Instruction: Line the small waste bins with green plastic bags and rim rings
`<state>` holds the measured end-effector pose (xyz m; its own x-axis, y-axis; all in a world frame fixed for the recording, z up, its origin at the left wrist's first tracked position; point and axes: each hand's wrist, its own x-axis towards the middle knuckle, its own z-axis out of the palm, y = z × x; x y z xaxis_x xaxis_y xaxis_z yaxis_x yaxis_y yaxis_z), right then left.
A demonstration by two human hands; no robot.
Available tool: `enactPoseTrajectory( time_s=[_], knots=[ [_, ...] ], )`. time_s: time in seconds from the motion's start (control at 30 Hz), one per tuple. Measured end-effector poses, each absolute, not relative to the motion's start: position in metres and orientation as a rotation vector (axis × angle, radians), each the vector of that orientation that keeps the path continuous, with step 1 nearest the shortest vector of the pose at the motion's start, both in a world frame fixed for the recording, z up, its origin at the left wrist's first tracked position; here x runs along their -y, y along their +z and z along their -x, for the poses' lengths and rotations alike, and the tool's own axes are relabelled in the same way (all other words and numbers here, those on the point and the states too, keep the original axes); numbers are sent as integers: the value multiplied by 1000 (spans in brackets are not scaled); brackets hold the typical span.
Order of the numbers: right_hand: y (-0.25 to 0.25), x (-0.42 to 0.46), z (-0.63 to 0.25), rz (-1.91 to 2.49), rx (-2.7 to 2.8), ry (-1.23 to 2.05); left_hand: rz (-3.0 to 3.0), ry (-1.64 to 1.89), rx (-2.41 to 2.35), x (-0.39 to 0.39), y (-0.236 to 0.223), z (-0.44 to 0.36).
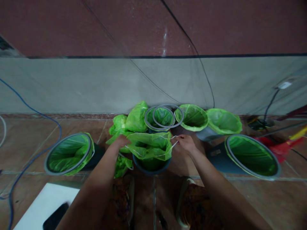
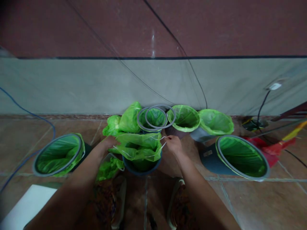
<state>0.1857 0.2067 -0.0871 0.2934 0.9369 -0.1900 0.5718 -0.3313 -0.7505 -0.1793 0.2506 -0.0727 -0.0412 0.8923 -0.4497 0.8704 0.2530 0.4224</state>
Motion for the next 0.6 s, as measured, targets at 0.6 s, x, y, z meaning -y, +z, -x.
enactPoseTrajectory(
  time_s=[0.6],
  knots=[
    [-1,-188,-111,1091,827,1397,-1165,1123,-958,-215,18,71]
  ],
)
